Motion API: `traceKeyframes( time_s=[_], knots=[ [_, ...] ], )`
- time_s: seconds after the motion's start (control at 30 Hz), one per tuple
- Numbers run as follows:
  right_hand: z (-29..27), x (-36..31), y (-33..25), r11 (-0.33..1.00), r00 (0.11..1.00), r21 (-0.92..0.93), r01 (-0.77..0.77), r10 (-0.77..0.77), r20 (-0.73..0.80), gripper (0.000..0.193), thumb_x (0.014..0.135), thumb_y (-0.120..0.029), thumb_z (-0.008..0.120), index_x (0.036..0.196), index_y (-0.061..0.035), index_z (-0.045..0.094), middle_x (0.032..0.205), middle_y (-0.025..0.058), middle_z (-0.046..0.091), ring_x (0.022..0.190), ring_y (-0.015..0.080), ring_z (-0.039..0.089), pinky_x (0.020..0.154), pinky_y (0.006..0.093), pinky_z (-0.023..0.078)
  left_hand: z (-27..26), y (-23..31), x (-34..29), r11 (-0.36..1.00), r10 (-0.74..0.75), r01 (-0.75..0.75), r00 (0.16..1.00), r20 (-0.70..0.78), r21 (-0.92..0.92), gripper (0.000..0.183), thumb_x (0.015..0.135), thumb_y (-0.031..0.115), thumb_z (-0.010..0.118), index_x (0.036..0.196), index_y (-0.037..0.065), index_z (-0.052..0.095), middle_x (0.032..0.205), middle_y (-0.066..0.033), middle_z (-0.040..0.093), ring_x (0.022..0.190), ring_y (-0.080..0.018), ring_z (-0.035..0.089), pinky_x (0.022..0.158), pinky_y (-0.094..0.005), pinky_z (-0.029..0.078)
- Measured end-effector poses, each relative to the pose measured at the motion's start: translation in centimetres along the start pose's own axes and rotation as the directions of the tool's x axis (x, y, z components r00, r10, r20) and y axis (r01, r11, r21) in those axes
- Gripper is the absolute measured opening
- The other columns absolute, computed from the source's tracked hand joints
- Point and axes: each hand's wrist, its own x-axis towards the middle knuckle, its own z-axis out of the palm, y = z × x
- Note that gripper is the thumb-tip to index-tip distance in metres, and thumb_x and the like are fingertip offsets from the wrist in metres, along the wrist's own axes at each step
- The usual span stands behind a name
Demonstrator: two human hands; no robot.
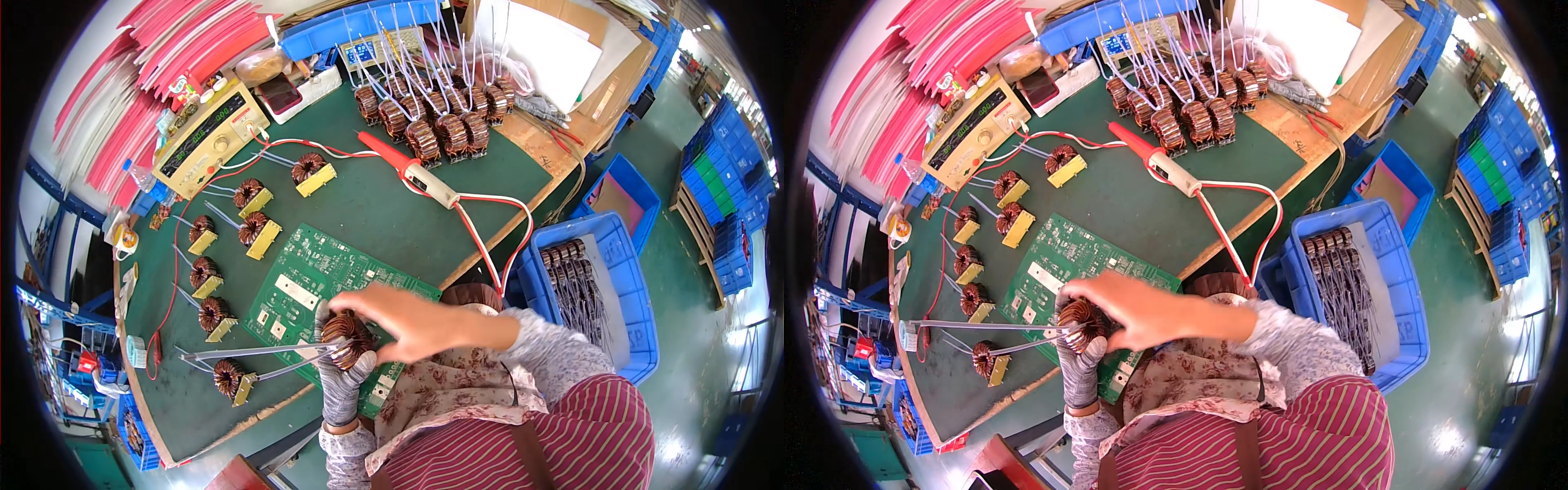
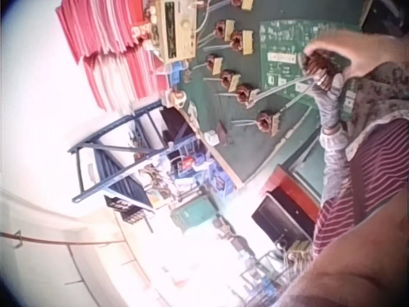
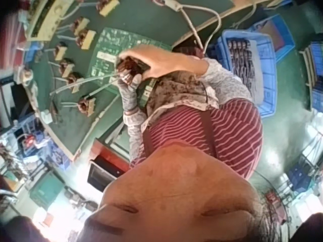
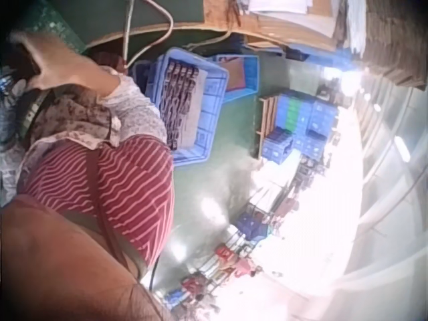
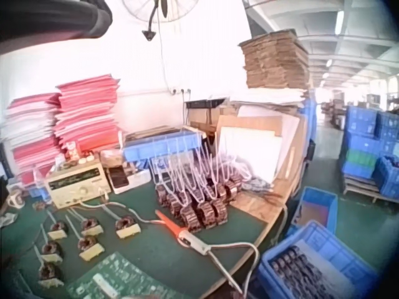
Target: The person tests toroidal inductors with multimeter probes, then assembles them onto a large circuit board using pliers.
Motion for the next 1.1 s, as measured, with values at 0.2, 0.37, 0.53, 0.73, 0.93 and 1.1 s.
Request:
traceKeyframes(
  time_s=[0.2,0.37,0.53,0.73,0.93,1.1],
  knots=[
    [-14.4,-3.6,6.4,0.836,0.669,-0.443,-0.325,-0.127,-0.732,0.039,0.068,-0.017,0.073,0.102,-0.0059,0.058,0.099,0.0103,0.060,0.085,0.0227,0.057,0.079,0.0358,0.047,-1.8,-1.5,-0.3,0.977,-0.027,0.033,0.999,0.028,-0.209,0.105,0.054,0.026,0.088,0.138,0.011,0.027,0.116,-0.0068,0.050,0.104,-0.0191,0.053,0.089,-0.0328,0.048],
    [-30.0,-13.6,14.2,0.224,0.388,-0.362,-0.905,0.082,-0.918,0.051,0.074,-0.033,0.061,0.117,-0.0084,0.050,0.105,0.0174,0.061,0.099,0.0346,0.057,0.088,0.0400,0.043,-0.7,-0.1,0.1,0.978,-0.008,0.022,0.998,0.066,-0.207,0.107,0.050,0.030,0.088,0.137,0.008,0.028,0.113,-0.0081,0.052,0.102,-0.0195,0.055,0.089,-0.0321,0.048],
    [-34.3,-18.2,16.6,-0.104,0.341,-0.375,-0.921,0.246,-0.907,0.075,0.076,-0.063,0.050,0.129,-0.0098,0.043,0.131,0.0208,0.044,0.121,0.0403,0.040,0.101,0.0515,0.026,-1.7,-1.0,0.1,0.990,-0.001,0.014,0.996,0.091,-0.141,0.115,0.050,0.025,0.089,0.141,0.008,0.020,0.121,-0.0112,0.048,0.105,-0.0211,0.053,0.091,-0.0349,0.045],
    [-33.8,-16.5,16.2,-0.176,0.385,-0.435,-0.883,0.259,-0.886,0.064,0.079,-0.055,0.051,0.127,-0.0128,0.046,0.127,0.0183,0.044,0.120,0.0398,0.035,0.101,0.0534,0.022,-1.5,-1.1,0.1,0.929,-0.089,0.118,0.991,0.096,-0.351,0.113,0.052,0.022,0.088,0.141,0.011,0.021,0.126,-0.0102,0.046,0.104,-0.0228,0.054,0.089,-0.0351,0.046],
    [-32.0,-18.6,14.8,0.029,0.314,-0.316,-0.948,0.232,-0.921,0.054,0.079,-0.040,0.057,0.121,-0.0070,0.052,0.127,0.0178,0.046,0.118,0.0320,0.039,0.096,0.0458,0.030,-2.0,-1.1,-0.8,0.873,-0.128,0.147,0.989,0.071,-0.464,0.113,0.052,0.020,0.088,0.141,0.010,0.018,0.125,-0.0126,0.046,0.107,-0.0279,0.052,0.090,-0.0436,0.046],
    [-28.5,-21.8,13.5,0.891,0.300,-0.038,-0.452,0.112,-0.947,0.043,0.083,-0.017,0.054,0.117,0.0078,0.048,0.113,0.0111,0.053,0.094,0.0142,0.053,0.078,0.0247,0.043,-2.6,-0.9,-1.2,0.964,-0.061,0.080,0.995,0.084,-0.254,0.117,0.049,0.022,0.089,0.141,0.007,0.018,0.122,-0.0122,0.048,0.110,-0.0299,0.052,0.097,-0.0458,0.042]
  ],
)
